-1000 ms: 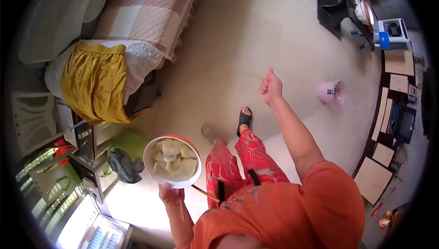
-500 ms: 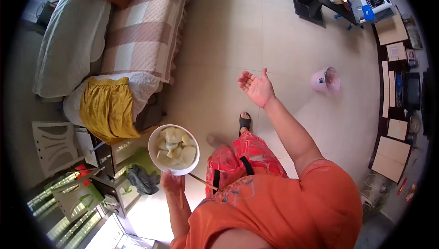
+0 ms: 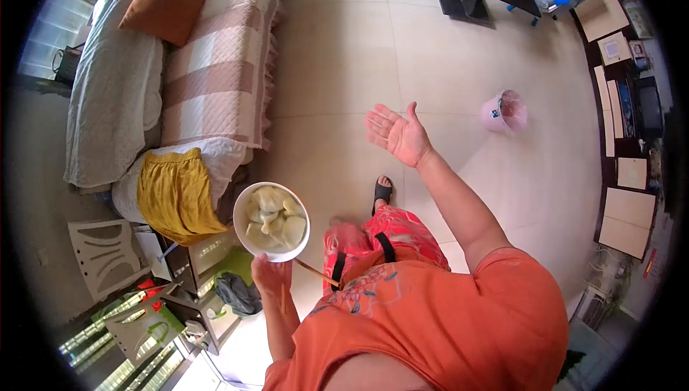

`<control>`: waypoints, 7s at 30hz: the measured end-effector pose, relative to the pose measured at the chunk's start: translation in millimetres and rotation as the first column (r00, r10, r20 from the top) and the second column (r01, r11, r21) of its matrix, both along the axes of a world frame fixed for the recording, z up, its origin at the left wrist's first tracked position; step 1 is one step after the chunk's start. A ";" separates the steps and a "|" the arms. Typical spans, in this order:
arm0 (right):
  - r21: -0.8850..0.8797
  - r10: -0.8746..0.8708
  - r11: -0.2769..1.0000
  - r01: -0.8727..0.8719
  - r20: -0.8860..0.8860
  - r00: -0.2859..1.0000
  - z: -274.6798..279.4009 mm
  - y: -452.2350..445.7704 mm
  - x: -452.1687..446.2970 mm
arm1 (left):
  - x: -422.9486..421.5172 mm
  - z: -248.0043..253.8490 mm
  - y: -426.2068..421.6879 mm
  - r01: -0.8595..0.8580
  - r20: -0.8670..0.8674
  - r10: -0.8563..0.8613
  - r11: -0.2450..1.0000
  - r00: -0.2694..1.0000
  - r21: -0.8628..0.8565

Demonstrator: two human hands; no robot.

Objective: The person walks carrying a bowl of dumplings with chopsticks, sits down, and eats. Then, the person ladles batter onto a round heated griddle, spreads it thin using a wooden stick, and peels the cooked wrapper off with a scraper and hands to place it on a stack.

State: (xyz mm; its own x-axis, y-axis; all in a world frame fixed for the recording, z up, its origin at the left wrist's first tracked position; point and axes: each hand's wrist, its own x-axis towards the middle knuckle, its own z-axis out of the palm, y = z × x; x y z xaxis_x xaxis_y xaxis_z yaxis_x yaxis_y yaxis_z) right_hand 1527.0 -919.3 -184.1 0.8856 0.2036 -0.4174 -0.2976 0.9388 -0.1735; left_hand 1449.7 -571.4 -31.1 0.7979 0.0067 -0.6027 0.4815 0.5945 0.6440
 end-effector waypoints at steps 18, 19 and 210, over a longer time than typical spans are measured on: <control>-0.761 0.142 0.580 -0.290 -0.256 0.956 -44.8 -51.2 -74.8 | 1.2 4.8 15.5 0.048 0.012 -0.048 0.999 0.999 0.015; -0.710 0.212 0.541 -0.451 -0.405 0.890 -40.7 -55.2 -77.1 | -0.4 6.9 14.6 0.050 0.009 -0.050 0.999 0.999 0.015; -0.979 -0.433 0.169 0.110 0.026 0.901 -462.3 -1943.0 1798.7 | 1873.0 -305.9 -1785.7 0.017 0.009 -0.019 0.982 1.000 0.188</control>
State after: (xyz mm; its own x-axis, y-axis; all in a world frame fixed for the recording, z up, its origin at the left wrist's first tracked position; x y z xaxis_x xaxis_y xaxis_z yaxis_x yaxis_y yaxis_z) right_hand 3325.7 -2862.3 -646.3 0.6456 -0.7182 -0.2596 -0.2376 0.1341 -0.9620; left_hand 3322.7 -2357.1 -337.0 0.8054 0.1047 -0.5835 0.4835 0.4533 0.7488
